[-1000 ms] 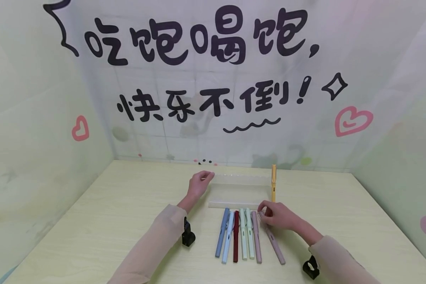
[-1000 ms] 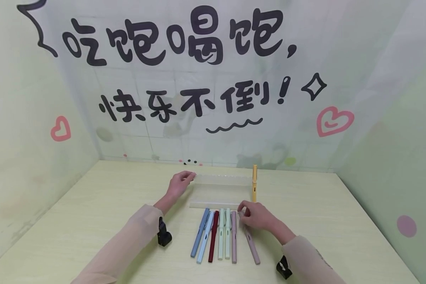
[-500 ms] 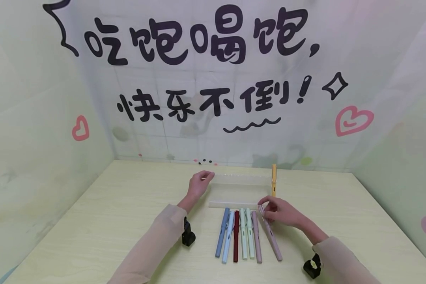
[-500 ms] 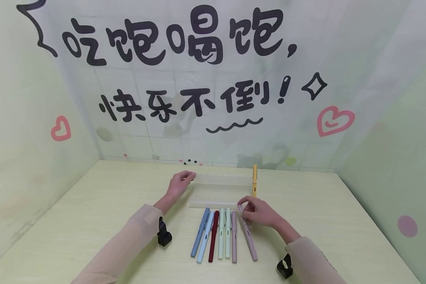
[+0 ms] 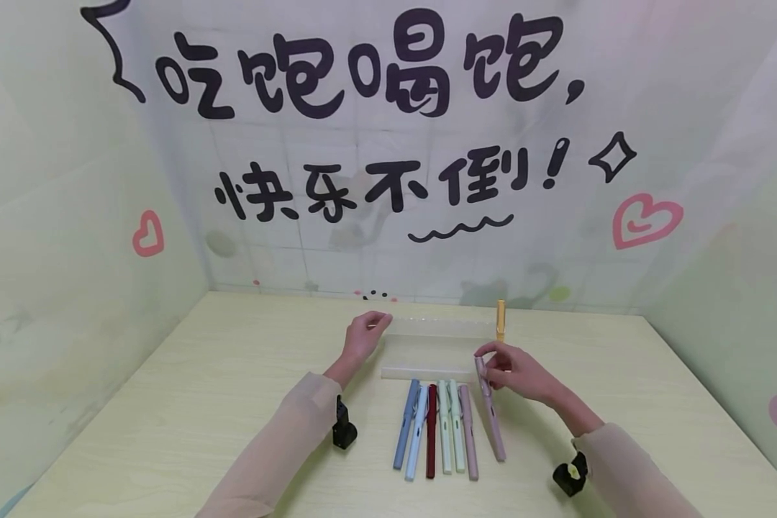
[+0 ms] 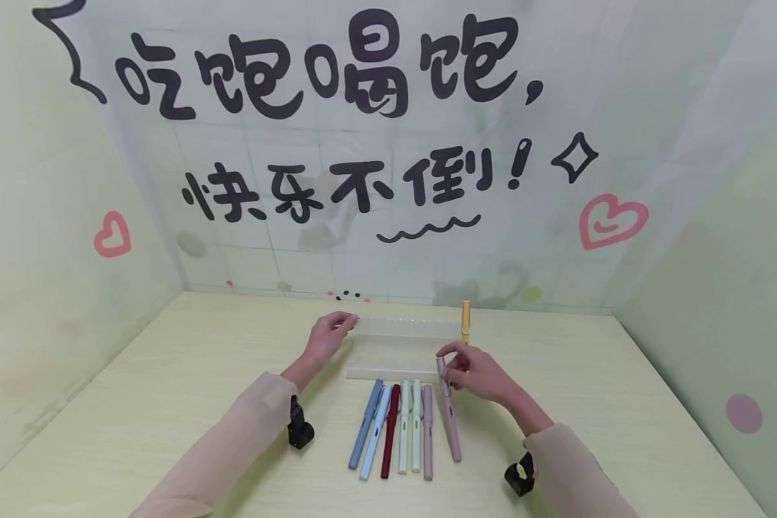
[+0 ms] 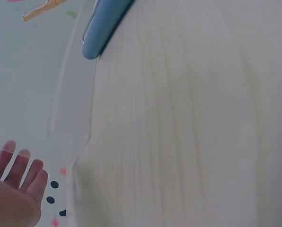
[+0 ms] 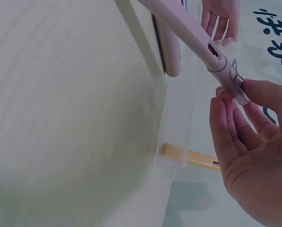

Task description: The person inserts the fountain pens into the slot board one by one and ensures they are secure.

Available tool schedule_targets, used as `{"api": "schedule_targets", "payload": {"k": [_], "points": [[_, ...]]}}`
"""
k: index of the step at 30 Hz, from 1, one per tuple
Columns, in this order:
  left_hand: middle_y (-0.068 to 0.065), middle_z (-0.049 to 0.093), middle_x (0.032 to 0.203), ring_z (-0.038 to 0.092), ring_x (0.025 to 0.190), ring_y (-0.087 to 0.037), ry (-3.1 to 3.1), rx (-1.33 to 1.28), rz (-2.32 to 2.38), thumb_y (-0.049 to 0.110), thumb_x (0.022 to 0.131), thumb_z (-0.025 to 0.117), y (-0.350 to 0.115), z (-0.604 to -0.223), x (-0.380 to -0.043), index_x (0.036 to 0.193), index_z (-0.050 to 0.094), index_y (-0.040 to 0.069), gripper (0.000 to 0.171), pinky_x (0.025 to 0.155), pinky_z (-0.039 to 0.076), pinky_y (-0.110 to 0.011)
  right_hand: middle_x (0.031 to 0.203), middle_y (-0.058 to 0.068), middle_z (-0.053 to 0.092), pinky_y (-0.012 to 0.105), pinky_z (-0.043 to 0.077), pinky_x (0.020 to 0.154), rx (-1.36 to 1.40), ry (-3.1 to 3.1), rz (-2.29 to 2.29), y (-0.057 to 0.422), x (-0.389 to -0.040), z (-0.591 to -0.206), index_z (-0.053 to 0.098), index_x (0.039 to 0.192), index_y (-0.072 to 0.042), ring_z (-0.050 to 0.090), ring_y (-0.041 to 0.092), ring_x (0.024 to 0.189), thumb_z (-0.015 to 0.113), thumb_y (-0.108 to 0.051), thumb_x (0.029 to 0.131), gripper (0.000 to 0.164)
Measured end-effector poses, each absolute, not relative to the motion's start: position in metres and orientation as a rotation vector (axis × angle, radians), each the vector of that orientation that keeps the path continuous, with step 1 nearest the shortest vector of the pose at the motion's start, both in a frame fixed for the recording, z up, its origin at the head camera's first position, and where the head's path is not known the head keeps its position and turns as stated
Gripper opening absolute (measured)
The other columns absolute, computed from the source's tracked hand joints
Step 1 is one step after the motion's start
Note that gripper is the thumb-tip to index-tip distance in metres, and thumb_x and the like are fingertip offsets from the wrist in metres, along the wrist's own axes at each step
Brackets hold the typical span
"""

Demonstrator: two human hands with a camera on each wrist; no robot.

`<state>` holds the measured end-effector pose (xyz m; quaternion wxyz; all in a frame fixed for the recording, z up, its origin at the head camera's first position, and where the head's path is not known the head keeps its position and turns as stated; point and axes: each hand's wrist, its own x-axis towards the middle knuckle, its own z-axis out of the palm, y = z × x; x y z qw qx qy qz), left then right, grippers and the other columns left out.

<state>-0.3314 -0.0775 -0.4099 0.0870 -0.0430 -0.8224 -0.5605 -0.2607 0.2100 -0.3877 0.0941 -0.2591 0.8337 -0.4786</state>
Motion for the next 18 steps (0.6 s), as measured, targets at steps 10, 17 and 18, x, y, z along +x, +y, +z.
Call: {"api": "schedule_targets", "payload": {"k": [10, 17, 18], "points": [[-0.010, 0.062, 0.098, 0.056, 0.093, -0.025, -2.446, -0.133, -1.672, 0.026, 0.088, 0.055, -0.078, -0.411, -0.331, 0.101, 0.062, 0.002, 0.029, 0.077, 0.046, -0.035, 0.079, 0.013, 0.057, 0.048, 0.048, 0.065, -0.767, 2.516, -1.500, 0.214, -0.271, -0.377, 0.047, 0.112, 0.007, 0.056, 0.035, 0.073, 0.053, -0.003, 0.087, 0.027], [-0.011, 0.062, 0.098, 0.056, 0.093, -0.025, -2.445, -0.129, -1.669, 0.025, 0.088, 0.055, -0.077, -0.410, -0.331, 0.101, 0.063, 0.002, 0.028, 0.077, 0.046, -0.035, 0.079, 0.012, 0.058, 0.049, 0.047, 0.064, -0.737, 2.595, -1.516, 0.216, -0.278, -0.369, 0.049, 0.111, 0.003, 0.056, 0.031, 0.071, 0.053, -0.002, 0.087, 0.025], [-0.011, 0.062, 0.098, 0.056, 0.093, -0.024, -2.446, -0.125, -1.668, 0.025, 0.088, 0.055, -0.077, -0.410, -0.331, 0.101, 0.063, 0.002, 0.028, 0.077, 0.046, -0.035, 0.079, 0.012, 0.058, 0.049, 0.048, 0.064, -0.727, 2.608, -1.518, 0.216, -0.279, -0.368, 0.049, 0.110, 0.003, 0.056, 0.030, 0.071, 0.054, -0.001, 0.086, 0.025]]}}
